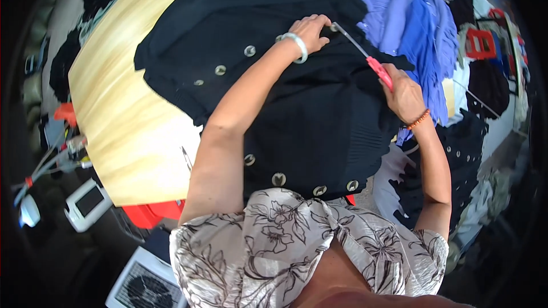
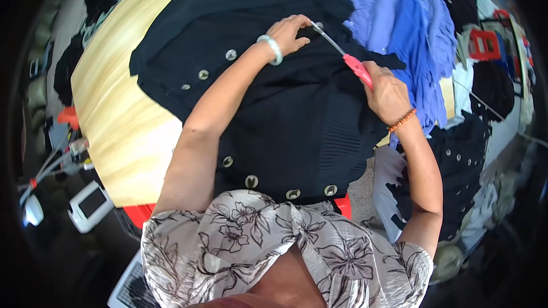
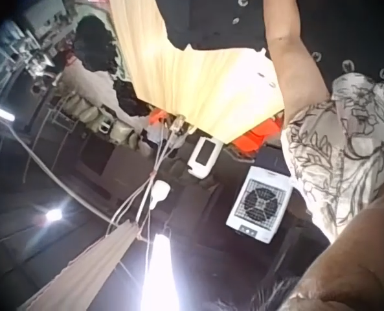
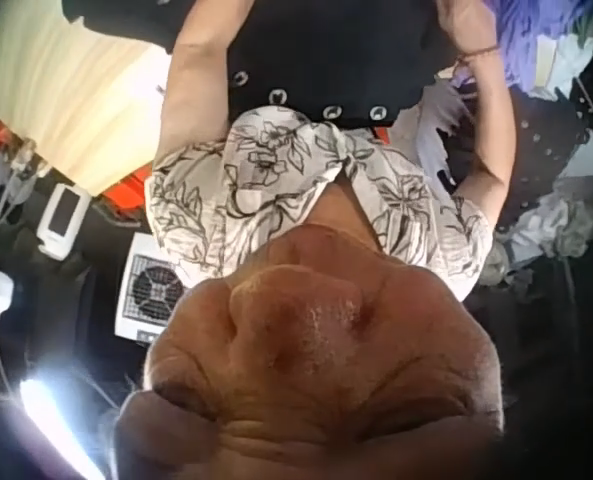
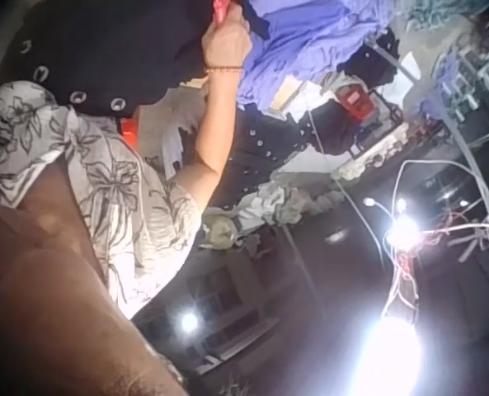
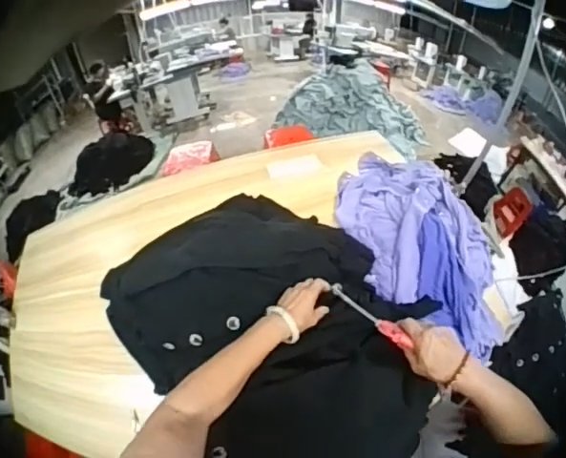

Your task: Trimming loose threads from black garments using a pair of scissors.

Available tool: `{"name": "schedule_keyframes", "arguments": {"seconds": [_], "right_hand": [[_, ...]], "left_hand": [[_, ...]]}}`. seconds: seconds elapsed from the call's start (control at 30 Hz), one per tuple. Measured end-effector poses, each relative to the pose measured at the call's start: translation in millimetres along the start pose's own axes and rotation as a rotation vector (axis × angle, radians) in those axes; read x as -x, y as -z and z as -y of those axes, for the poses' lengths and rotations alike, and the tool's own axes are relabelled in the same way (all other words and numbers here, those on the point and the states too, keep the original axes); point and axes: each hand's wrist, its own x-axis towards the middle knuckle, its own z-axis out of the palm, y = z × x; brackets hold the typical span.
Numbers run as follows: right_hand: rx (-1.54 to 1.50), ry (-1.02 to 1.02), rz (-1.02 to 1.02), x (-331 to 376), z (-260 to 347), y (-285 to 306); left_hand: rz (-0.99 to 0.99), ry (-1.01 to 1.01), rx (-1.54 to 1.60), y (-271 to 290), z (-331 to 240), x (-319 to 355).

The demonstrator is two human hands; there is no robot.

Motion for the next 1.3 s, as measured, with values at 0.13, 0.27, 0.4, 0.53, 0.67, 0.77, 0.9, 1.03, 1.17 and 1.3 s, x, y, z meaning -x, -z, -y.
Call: {"name": "schedule_keyframes", "arguments": {"seconds": [0.13, 0.27, 0.4, 0.53, 0.67, 0.77, 0.9, 1.03, 1.17, 1.3], "right_hand": [[-0.023, 0.068, -0.016, -6.5, 5.5, 0.8], [-0.023, 0.211, 0.010, -29.2, 30.7, -1.3], [-0.013, 0.289, 0.067, -56.5, 71.4, -5.7], [0.032, 0.368, 0.128, -70.1, 97.5, -8.8], [0.054, 0.415, 0.115, -75.7, 114.5, -8.6], [0.029, 0.468, 0.145, -81.2, 122.3, -17.5], [0.013, 0.594, 0.160, -104.5, 134.9, -43.5], [0.155, 0.729, 0.026, -129.2, 135.7, -81.7], [0.313, 0.759, -0.003, -134.9, 139.6, -112.1], [0.303, 0.752, 0.044, -133.1, 144.0, -124.4]], "left_hand": [[-0.292, -0.060, -0.321, 99.0, -1.6, 106.2], [-0.172, 0.284, -0.617, 125.9, 52.9, 222.5], [-0.207, 0.240, -0.611, 126.0, 90.8, 240.4], [-0.089, 0.166, -0.657, 141.1, 89.5, 220.2], [-0.022, 0.064, -0.672, 153.6, 93.3, 243.4], [-0.046, 0.057, -0.764, 144.1, 107.1, 257.7], [-0.189, -0.010, -0.713, 152.4, 130.4, 246.6], [-0.198, 0.005, -0.651, 181.6, 134.9, 227.8], [-0.382, 0.047, -0.717, 201.7, 143.8, 216.9], [-0.370, 0.131, -0.732, 189.9, 149.5, 224.3]]}}
